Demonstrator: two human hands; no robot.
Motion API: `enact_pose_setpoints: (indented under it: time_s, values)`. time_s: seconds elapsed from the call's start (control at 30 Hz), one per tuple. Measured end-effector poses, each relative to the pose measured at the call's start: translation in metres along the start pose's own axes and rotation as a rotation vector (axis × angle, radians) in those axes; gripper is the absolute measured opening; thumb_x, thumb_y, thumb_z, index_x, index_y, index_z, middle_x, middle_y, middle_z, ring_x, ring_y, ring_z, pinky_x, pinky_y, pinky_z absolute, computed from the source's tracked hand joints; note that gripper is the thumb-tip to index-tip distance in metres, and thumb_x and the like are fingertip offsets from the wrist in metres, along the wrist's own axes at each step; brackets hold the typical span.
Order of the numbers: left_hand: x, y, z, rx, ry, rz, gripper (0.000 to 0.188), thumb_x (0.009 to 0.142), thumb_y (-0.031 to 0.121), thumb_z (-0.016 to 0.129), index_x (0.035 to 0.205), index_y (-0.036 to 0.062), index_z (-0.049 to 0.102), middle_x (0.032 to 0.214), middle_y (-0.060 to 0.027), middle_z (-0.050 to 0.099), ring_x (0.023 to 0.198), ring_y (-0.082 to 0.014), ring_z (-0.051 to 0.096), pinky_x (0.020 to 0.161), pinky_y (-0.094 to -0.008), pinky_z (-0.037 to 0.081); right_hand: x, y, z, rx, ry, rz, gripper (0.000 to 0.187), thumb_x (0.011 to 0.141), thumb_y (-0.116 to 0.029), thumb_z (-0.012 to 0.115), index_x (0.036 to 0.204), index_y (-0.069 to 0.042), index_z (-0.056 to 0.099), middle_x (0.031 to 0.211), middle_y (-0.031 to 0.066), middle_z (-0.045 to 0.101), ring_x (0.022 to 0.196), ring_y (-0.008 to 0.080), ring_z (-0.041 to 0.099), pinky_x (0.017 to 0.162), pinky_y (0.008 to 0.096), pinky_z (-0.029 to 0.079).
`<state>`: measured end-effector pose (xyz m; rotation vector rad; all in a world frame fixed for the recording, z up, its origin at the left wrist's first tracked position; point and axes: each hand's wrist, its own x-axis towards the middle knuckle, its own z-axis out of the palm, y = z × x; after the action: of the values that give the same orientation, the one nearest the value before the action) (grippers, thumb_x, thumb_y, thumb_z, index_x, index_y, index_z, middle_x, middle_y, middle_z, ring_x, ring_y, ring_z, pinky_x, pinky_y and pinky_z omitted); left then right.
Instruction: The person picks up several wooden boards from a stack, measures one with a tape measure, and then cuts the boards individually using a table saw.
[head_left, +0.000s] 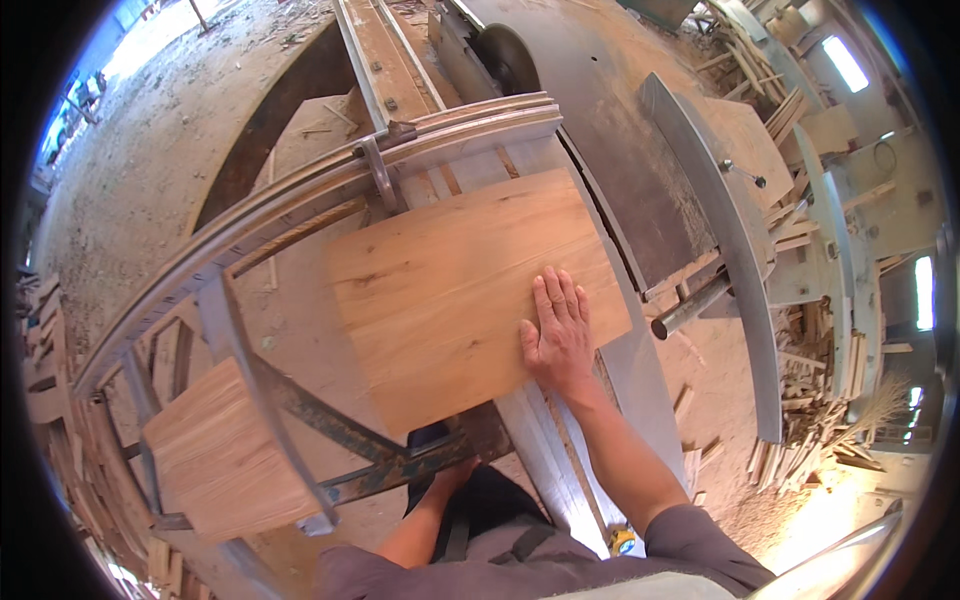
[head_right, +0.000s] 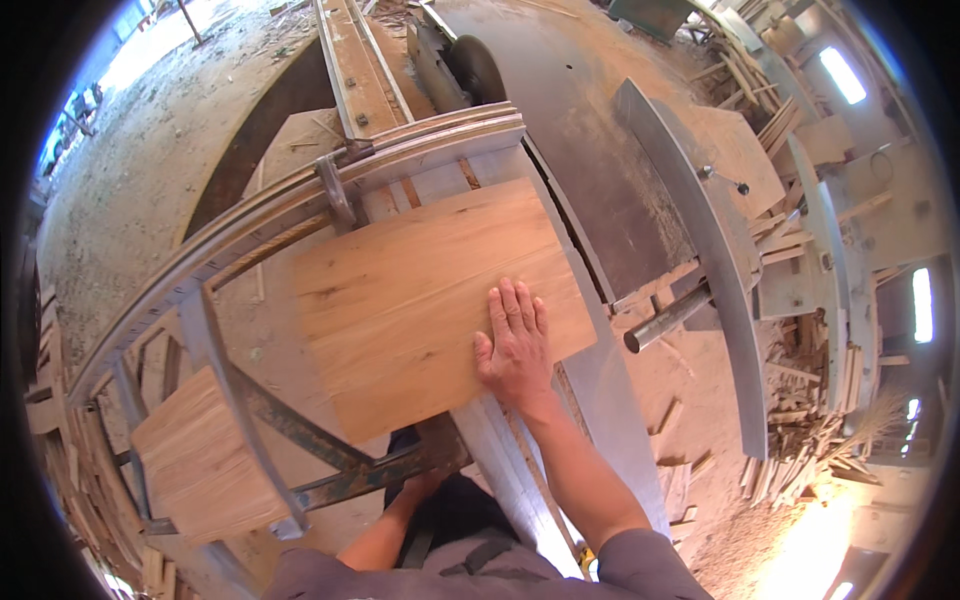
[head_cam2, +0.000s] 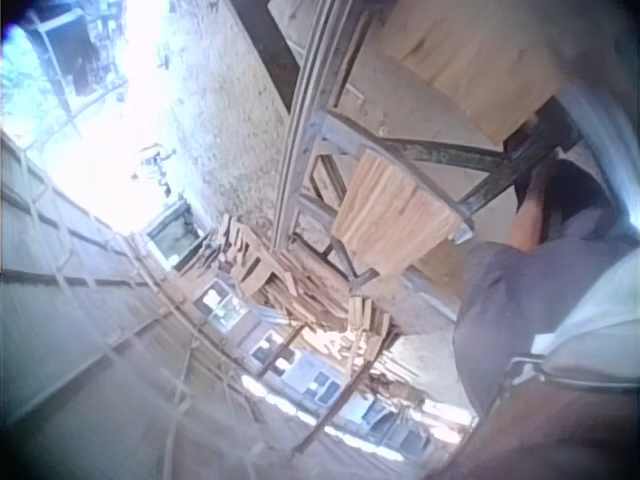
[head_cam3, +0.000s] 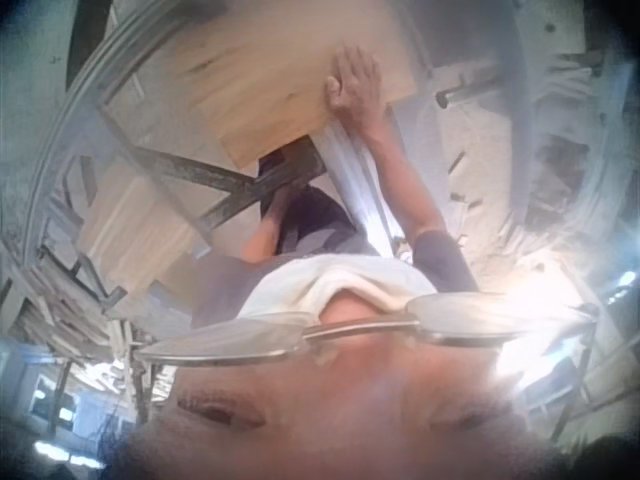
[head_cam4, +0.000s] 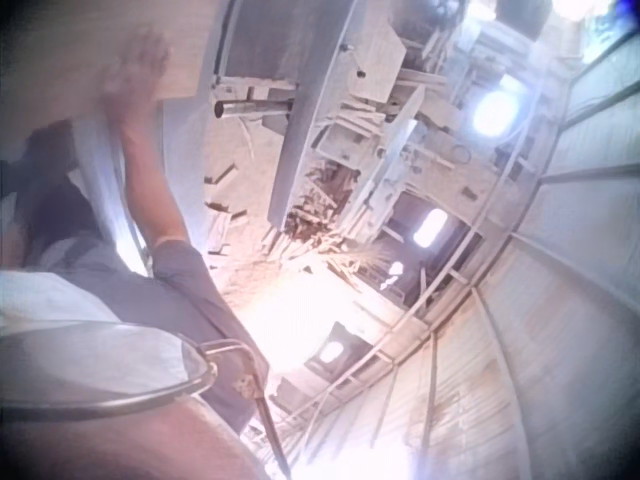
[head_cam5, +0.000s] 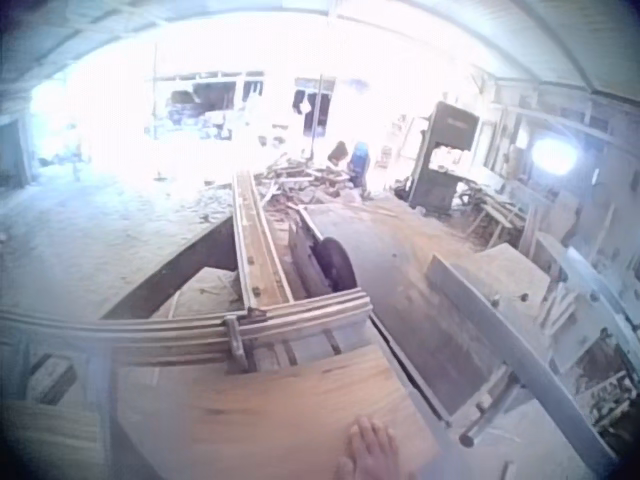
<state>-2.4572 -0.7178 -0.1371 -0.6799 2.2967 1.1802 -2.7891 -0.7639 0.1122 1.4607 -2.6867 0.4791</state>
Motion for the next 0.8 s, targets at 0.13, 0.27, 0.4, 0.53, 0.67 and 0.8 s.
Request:
enact_pose_setpoints:
  time_s: [0.13,0.27,0.4,0.53,0.67,0.8]
  values:
    - [-0.114,0.032,-0.082,-0.614,-0.155,-0.099,0.039,0.091,0.025,0.068,0.115,-0.0058,0.069,0.105,-0.0160,0.074,0.104,-0.0290,0.069,0.092,-0.0388,0.053,-0.002,-0.001,-0.002,0.040,0.037,0.006,0.064,0.089,-0.025,0.058,0.146,0.001,0.048,0.156,0.0177,0.042,0.147,0.0340,0.035,0.122,0.0497,0.021]
    - [-0.145,0.093,-0.222,-0.647,-0.115,0.086,0.031,0.094,0.022,0.067,0.109,-0.0051,0.068,0.104,-0.0079,0.074,0.095,-0.0146,0.065,0.084,-0.0299,0.052,-0.003,-0.002,-0.004,0.035,0.071,0.010,0.063,0.089,-0.026,0.059,0.146,-0.001,0.049,0.156,0.0157,0.043,0.147,0.0323,0.036,0.122,0.0487,0.022]
    - [-0.111,0.142,-0.321,-0.746,0.445,0.053,0.022,0.094,0.012,0.065,0.110,-0.0020,0.069,0.104,-0.0043,0.071,0.099,-0.0117,0.062,0.087,-0.0268,0.050,-0.002,0.002,0.004,0.037,0.066,0.019,0.064,0.090,-0.027,0.059,0.148,-0.003,0.047,0.159,0.0137,0.040,0.149,0.0309,0.032,0.123,0.0473,0.020]
    - [-0.032,0.148,-0.379,-0.815,0.885,0.192,0.054,0.094,0.017,0.067,0.139,-0.0090,0.050,0.135,-0.0246,0.061,0.124,-0.0285,0.060,0.107,-0.0359,0.046,0.000,0.003,-0.001,0.018,0.051,0.003,0.064,0.090,-0.027,0.058,0.148,-0.003,0.047,0.158,0.0144,0.040,0.149,0.0315,0.032,0.123,0.0478,0.020]
    - [0.048,0.153,-0.424,-0.592,1.110,0.200,0.067,0.092,0.018,0.069,0.146,-0.0093,0.042,0.140,-0.0287,0.056,0.127,-0.0361,0.059,0.108,-0.0400,0.046,0.000,0.005,0.000,0.014,0.058,-0.011,0.064,0.089,-0.027,0.058,0.148,-0.001,0.047,0.158,0.0159,0.040,0.149,0.0328,0.032,0.123,0.0489,0.020]
    - [0.114,0.145,-0.445,-0.377,1.214,0.158,0.054,0.089,0.017,0.070,0.134,-0.0066,0.052,0.130,-0.0275,0.061,0.117,-0.0389,0.062,0.099,-0.0442,0.050,0.001,0.008,0.002,0.019,0.010,-0.005,0.065,0.090,-0.027,0.056,0.148,0.000,0.045,0.159,0.0167,0.038,0.150,0.0331,0.030,0.124,0.0490,0.018]
